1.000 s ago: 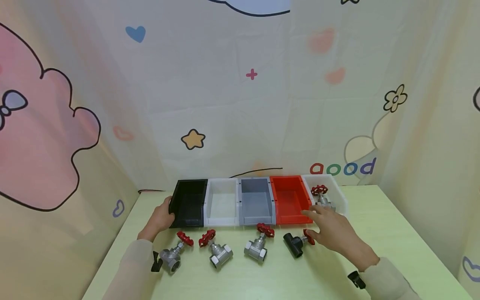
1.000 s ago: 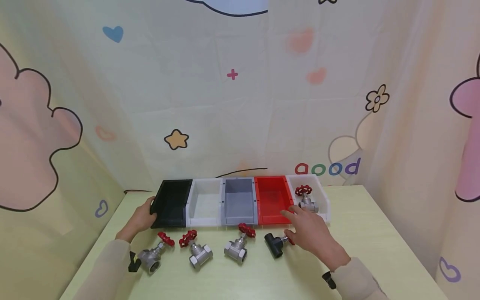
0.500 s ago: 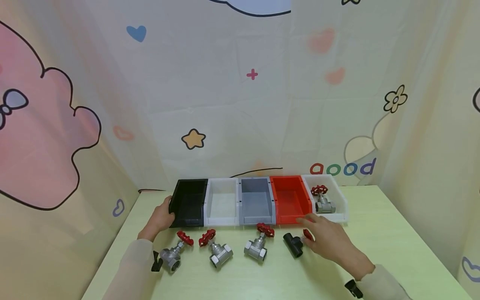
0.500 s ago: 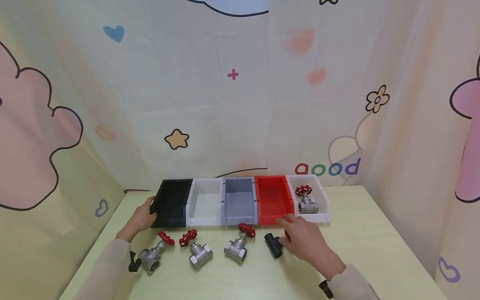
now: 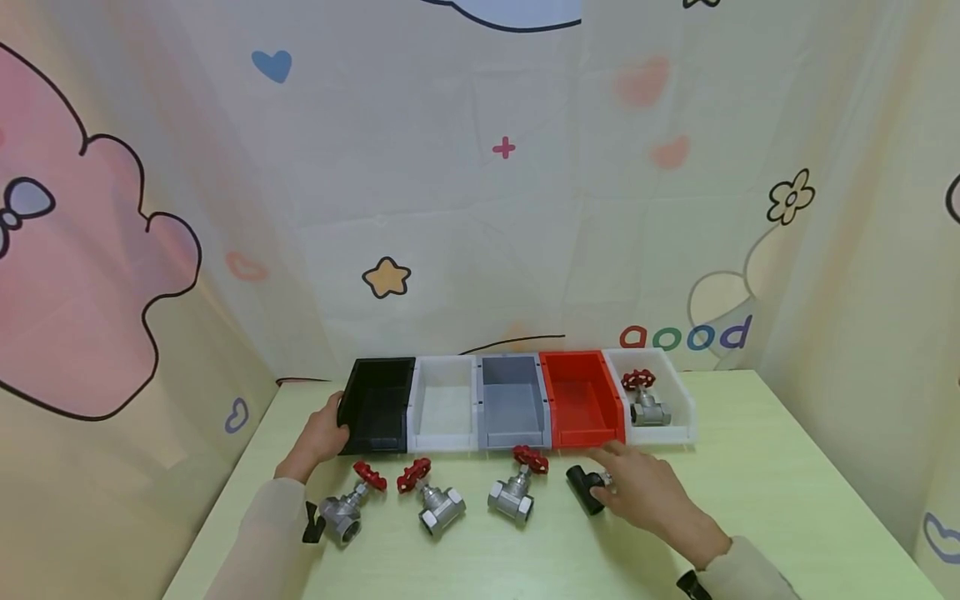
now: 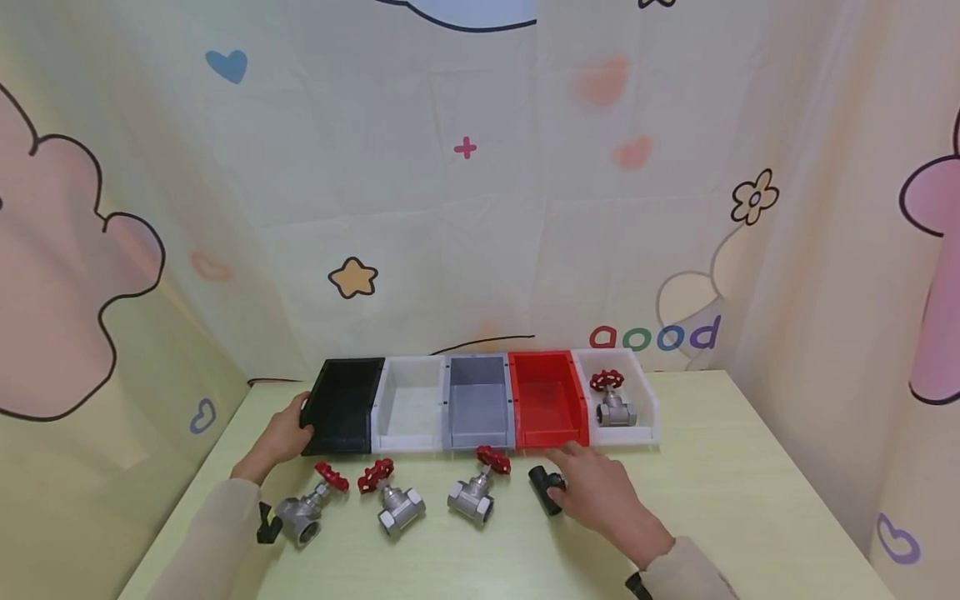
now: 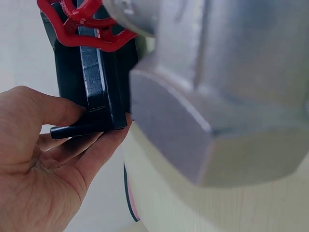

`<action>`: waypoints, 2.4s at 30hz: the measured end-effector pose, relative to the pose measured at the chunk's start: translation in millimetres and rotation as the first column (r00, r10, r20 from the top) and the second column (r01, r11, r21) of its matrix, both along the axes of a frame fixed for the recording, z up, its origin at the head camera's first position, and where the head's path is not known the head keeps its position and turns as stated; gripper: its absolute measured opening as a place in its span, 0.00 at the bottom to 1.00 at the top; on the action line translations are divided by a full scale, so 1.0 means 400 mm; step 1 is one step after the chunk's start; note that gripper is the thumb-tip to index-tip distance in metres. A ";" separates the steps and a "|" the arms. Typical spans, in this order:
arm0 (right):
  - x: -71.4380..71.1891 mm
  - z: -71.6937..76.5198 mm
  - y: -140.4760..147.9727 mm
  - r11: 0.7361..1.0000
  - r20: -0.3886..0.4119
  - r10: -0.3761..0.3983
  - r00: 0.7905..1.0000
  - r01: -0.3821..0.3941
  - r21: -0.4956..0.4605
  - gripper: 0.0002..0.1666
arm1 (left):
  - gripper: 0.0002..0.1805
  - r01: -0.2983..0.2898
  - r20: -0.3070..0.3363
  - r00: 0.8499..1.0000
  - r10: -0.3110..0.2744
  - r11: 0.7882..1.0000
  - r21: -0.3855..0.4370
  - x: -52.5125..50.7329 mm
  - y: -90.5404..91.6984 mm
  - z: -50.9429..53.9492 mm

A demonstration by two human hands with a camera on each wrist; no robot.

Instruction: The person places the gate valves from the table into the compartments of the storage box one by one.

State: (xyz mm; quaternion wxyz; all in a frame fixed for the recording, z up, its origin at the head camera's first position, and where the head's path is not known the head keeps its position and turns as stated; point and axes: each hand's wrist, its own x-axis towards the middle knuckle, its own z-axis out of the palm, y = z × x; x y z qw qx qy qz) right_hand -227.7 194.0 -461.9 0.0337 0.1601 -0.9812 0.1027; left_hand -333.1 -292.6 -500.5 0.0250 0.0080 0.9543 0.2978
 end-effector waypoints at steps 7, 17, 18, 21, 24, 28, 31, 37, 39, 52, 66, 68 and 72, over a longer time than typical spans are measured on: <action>-0.003 -0.013 -0.013 1.000 0.015 -0.009 1.000 0.010 -0.016 0.32 | 0.38 -0.004 -0.003 1.000 0.004 1.000 -0.001 -0.005 -0.003 -0.003; -0.019 -0.052 -0.026 1.000 0.051 -0.020 0.999 0.021 -0.023 0.32 | 0.38 0.000 -0.012 1.000 0.000 1.000 -0.006 -0.001 -0.001 -0.001; -0.021 -0.055 -0.027 1.000 0.058 -0.023 0.998 0.024 -0.019 0.33 | 0.38 0.000 -0.015 1.000 0.000 1.000 -0.009 -0.001 -0.001 0.000; -0.025 -0.063 -0.031 0.999 0.089 -0.040 0.995 0.040 -0.004 0.34 | 0.38 0.000 -0.014 1.000 0.000 1.000 -0.008 0.000 0.000 0.001; -0.030 -0.072 -0.036 0.999 0.119 -0.054 0.991 0.052 0.016 0.34 | 0.38 -0.002 -0.013 1.000 0.002 1.000 -0.006 0.001 0.001 0.002; -0.037 -0.083 -0.044 0.998 0.121 -0.059 0.991 0.056 0.027 0.34 | 0.38 -0.007 -0.018 1.000 0.007 1.000 -0.005 0.000 0.000 0.002; -0.039 -0.090 -0.049 0.998 0.109 -0.058 0.992 0.055 0.027 0.32 | 0.37 -0.010 -0.008 1.000 0.010 1.000 -0.003 -0.002 0.000 0.000; -0.039 -0.097 -0.051 0.998 0.090 -0.059 0.994 0.056 0.033 0.31 | 0.37 -0.009 -0.016 1.000 0.009 1.000 -0.008 -0.004 -0.002 -0.005; -0.040 -0.100 -0.053 0.998 0.080 -0.062 0.995 0.059 0.034 0.31 | 0.37 -0.009 -0.025 1.000 0.009 1.000 -0.012 -0.003 -0.003 -0.005; -0.057 -0.124 -0.065 0.992 0.091 -0.127 0.988 0.124 0.034 0.33 | 0.37 -0.005 -0.022 1.000 0.005 1.000 -0.006 -0.002 -0.003 -0.001; -0.060 -0.129 -0.061 0.990 0.066 -0.139 0.988 0.138 0.020 0.23 | 0.37 -0.007 -0.022 1.000 0.007 1.000 -0.004 -0.002 0.000 0.002; -0.059 -0.128 -0.058 0.990 0.060 -0.142 0.988 0.141 0.016 0.21 | 0.37 -0.012 -0.020 1.000 0.012 1.000 -0.006 -0.001 0.000 0.002; -0.057 -0.125 -0.055 0.989 0.068 -0.146 0.987 0.146 0.008 0.18 | 0.37 -0.013 -0.024 1.000 0.013 1.000 -0.011 0.002 0.001 0.004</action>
